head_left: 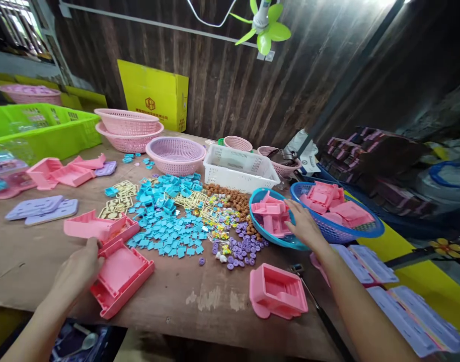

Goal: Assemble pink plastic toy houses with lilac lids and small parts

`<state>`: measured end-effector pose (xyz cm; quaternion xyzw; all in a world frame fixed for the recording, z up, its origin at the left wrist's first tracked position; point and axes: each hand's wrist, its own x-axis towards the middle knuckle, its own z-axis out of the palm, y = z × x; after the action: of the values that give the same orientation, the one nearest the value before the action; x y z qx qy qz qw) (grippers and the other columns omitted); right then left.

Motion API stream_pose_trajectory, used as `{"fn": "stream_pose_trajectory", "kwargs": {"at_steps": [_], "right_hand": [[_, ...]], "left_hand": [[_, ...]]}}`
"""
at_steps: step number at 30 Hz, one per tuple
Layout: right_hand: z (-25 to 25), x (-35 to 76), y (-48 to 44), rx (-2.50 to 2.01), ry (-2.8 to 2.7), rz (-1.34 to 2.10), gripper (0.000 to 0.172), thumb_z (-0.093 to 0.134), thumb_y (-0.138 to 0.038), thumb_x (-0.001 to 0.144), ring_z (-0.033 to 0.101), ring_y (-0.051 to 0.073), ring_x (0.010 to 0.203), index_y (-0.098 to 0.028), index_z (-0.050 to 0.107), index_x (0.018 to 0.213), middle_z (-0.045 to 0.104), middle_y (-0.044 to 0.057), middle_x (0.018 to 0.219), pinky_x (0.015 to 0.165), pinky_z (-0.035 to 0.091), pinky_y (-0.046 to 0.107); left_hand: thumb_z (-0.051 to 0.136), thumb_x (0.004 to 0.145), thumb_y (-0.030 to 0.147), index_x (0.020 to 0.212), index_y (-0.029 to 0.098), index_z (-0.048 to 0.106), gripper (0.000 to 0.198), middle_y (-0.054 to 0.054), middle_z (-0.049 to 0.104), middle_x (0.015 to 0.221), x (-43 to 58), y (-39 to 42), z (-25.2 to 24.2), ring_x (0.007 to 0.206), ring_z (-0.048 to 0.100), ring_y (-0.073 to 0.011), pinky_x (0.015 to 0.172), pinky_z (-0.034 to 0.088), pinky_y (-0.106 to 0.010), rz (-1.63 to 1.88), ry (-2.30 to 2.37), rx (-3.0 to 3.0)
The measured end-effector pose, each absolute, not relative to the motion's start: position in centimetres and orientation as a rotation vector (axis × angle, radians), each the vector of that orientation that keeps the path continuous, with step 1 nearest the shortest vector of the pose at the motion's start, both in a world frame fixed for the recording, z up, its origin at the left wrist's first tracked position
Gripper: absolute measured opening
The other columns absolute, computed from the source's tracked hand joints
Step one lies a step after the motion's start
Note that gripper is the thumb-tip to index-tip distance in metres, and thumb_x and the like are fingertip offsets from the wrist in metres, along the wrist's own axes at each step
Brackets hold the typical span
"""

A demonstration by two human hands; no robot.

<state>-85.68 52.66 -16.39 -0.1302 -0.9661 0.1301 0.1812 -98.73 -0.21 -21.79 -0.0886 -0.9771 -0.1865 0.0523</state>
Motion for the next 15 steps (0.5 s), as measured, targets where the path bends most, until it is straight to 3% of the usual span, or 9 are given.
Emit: {"fn": "stream_pose_trajectory", "kwargs": {"at_steps": [2,5,8,11,15], "right_hand": [[-16.6,-87.7,53.1,-0.312,-2.767,0.398,0.056,0.055,-0.013,0.065,0.05,0.028,0.117,-0.018,0.054,0.121,0.054,0.012,0.126,0.099,0.04,0.04],[-16.3,-89.0,53.4,-0.263,-2.764,0.426,0.03,0.055,-0.017,0.065,0.06,0.03,0.093,-0.019,0.062,0.094,0.063,0.013,0.101,0.082,0.046,0.042],[-14.9,-88.8,53.5,-0.24,-2.708,0.45,0.008,0.055,-0.03,0.069,0.058,0.028,0.073,-0.024,0.054,0.074,0.061,0.01,0.078,0.069,0.045,0.043],[-12.6,-87.6,52.0,-0.321,-2.567,0.564,0.022,0.054,-0.05,0.075,0.053,0.025,0.067,-0.028,0.05,0.076,0.057,0.006,0.075,0.067,0.044,0.043],[-10.3,-84.7,45.6,-0.338,-2.481,1.074,0.041,0.059,-0.059,0.074,0.058,0.025,0.079,-0.029,0.057,0.102,0.062,0.008,0.095,0.068,0.048,0.038]], "left_hand": [[0.039,0.072,0.02,0.069,0.024,0.038,0.006,0.0,0.048,0.047,-98.2,0.7,-20.2,0.052,0.061,-0.0296,0.047,0.038,-0.033,-0.428,-3.094,-0.143],[0.033,0.078,0.019,0.083,0.019,0.05,0.018,-0.009,0.06,0.06,-97.2,1.3,-17.2,0.066,0.065,-0.0346,0.051,0.041,-0.034,-0.32,-3.159,-0.024],[0.032,0.08,0.018,0.099,0.013,0.057,0.032,-0.015,0.068,0.077,-96.4,1.3,-14.8,0.077,0.066,-0.0349,0.059,0.045,-0.037,-0.322,-3.127,0.047],[0.034,0.078,0.016,0.11,0.011,0.058,0.041,-0.014,0.069,0.097,-95.7,2.1,-13.8,0.089,0.065,-0.0295,0.073,0.048,-0.035,-0.582,-2.979,-0.007],[0.035,0.076,0.017,0.106,0.015,0.062,0.041,-0.007,0.069,0.102,-94.3,5.8,-15.5,0.09,0.064,-0.0219,0.079,0.049,-0.031,-1.009,-2.765,-0.307]]}}
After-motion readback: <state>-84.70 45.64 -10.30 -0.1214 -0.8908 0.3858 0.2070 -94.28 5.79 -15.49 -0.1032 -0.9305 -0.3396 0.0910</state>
